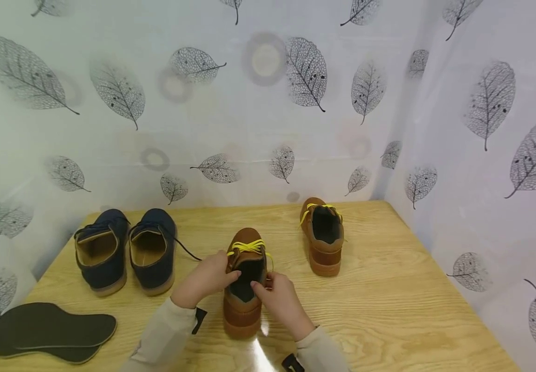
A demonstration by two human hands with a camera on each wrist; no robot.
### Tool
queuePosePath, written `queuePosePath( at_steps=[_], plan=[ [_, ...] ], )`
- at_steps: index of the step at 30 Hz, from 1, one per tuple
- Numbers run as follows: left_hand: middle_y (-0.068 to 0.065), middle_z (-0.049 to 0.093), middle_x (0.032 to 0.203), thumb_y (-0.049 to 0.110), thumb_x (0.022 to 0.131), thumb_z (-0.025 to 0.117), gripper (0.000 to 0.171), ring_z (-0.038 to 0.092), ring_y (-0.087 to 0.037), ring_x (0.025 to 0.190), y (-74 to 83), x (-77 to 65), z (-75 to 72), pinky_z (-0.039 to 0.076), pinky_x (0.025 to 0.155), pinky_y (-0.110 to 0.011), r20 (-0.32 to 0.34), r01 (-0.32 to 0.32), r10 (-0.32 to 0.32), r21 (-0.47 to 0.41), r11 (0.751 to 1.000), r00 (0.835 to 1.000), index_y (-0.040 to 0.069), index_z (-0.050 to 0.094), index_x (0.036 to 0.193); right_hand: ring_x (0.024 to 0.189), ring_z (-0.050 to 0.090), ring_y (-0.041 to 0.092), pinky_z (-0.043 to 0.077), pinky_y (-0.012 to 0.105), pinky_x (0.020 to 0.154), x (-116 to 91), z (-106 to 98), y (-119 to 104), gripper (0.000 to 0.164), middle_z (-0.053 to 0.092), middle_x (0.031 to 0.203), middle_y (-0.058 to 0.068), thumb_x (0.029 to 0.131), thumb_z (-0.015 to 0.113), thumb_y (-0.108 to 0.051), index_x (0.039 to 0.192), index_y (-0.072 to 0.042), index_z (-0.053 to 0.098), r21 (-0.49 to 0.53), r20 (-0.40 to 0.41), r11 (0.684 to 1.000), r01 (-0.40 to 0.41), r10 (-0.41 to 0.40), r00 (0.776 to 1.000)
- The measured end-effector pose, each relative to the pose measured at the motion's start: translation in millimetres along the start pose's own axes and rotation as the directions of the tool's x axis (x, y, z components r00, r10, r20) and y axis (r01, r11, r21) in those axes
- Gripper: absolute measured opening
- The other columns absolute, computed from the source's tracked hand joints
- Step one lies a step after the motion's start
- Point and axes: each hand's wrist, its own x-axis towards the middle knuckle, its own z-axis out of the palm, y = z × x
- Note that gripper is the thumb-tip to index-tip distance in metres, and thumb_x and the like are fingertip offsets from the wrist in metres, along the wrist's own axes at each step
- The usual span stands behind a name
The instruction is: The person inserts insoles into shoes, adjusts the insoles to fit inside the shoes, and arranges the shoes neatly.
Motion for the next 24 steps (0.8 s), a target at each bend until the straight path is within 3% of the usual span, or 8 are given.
queuePosePath(
  at_steps=[5, 11, 19, 24],
  plan=[
    [-0.011, 0.052, 0.080, 0.006, 0.090, 0.061, 0.013, 0.047, -0.019, 0.058, -3.4, 5.1, 2.3, 0.037, 0.052, -0.029, 0.012, -0.027, 0.027, -0.005, 1.000, 1.000, -0.006, 0.060, 0.086, 0.076, 0.067, 0.025, 0.054, 0.031, 0.061, 2, 3, 2, 0.023, 0.069, 0.090, 0.022, 0.089, 0.059, -0.002, 0.103, 0.015, 0.062, 0.019, -0.049, 1.000, -0.019, 0.020, 0.999],
    [-0.003, 0.044, 0.062, 0.000, 0.088, 0.057, 0.018, 0.042, -0.016, 0.051, -4.6, 8.6, 4.6, 0.033, 0.047, -0.026, -0.023, -0.050, 0.049, -0.049, 0.998, 0.999, 0.003, 0.054, 0.070, 0.072, 0.063, 0.018, 0.049, 0.025, 0.058, 6, 0, 2, 0.020, 0.070, 0.085, 0.020, 0.087, 0.054, 0.004, 0.101, 0.014, 0.064, -0.001, -0.055, 1.000, 0.020, -0.020, 0.998],
    [-0.001, 0.041, 0.058, 0.003, 0.090, 0.054, 0.020, 0.040, -0.013, 0.047, -7.1, 15.1, 9.1, 0.032, 0.045, -0.024, -0.078, -0.021, 0.009, -0.151, 0.988, 0.997, 0.003, 0.051, 0.070, 0.059, 0.052, 0.011, 0.045, 0.024, 0.054, 17, -10, 1, 0.017, 0.064, 0.071, 0.009, 0.088, 0.052, 0.004, 0.095, 0.010, 0.066, -0.019, -0.067, 0.999, -0.031, 0.030, 0.997],
    [-0.003, 0.043, 0.060, 0.004, 0.092, 0.052, 0.018, 0.039, -0.013, 0.047, -7.9, 23.7, 13.3, 0.033, 0.044, -0.025, -0.093, -0.008, -0.010, -0.192, 0.981, 0.996, 0.003, 0.051, 0.075, 0.059, 0.053, 0.011, 0.047, 0.025, 0.055, 25, -15, 5, 0.017, 0.066, 0.073, 0.012, 0.087, 0.051, 0.005, 0.094, 0.010, 0.066, -0.014, -0.099, 0.999, -0.052, 0.051, 0.994]
  ],
)
